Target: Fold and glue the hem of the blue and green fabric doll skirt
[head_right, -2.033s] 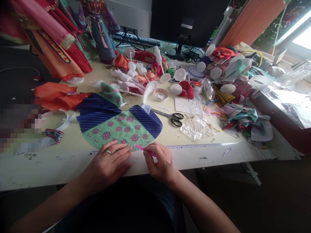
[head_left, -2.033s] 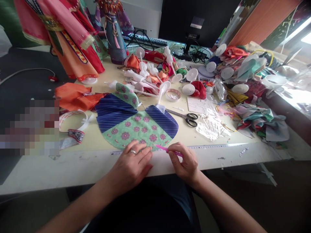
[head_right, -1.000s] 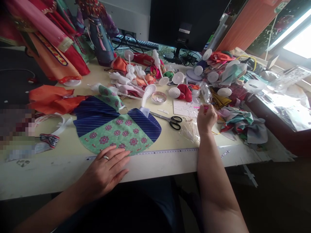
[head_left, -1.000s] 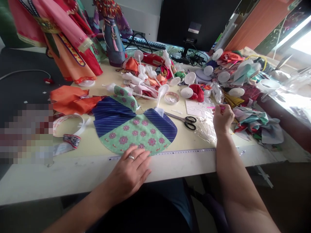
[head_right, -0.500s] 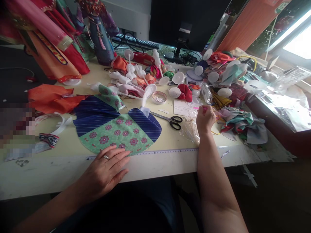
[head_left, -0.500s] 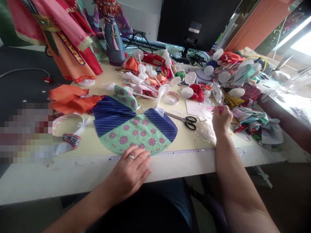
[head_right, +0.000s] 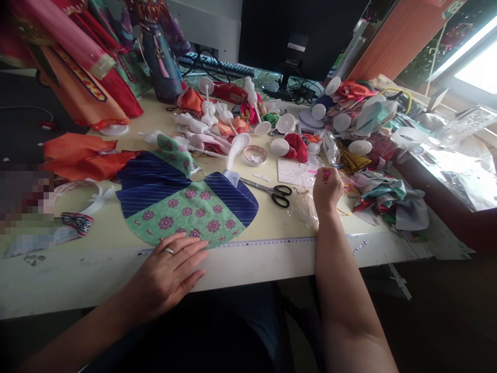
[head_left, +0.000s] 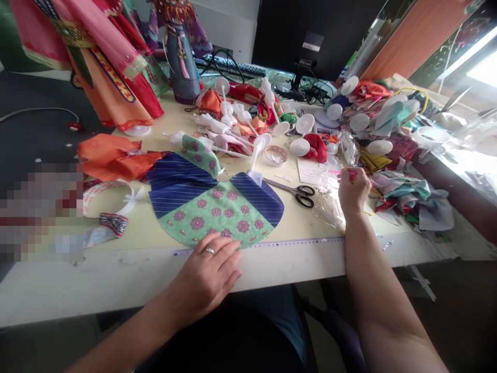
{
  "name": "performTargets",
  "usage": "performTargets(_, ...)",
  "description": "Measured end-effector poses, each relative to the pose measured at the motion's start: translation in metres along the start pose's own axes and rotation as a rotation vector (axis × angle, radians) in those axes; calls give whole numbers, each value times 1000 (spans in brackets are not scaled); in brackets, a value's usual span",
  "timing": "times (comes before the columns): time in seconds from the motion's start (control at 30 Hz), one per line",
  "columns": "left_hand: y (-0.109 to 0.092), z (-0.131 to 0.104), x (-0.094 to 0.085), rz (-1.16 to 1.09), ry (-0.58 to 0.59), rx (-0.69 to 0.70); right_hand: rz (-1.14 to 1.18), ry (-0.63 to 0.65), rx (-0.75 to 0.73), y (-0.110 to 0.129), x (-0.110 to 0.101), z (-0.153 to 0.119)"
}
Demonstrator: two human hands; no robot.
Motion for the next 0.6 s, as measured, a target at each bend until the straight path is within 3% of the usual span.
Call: performTargets(0.6,2,-2,2,-18,-8,-21,21,7,-15,-5,5,2)
Point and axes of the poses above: each hand's wrist, its own z-axis towards the middle knuckle, its own x-axis out of the palm, y = z × x, the point moved 10 cm from there along z, towards the middle knuckle
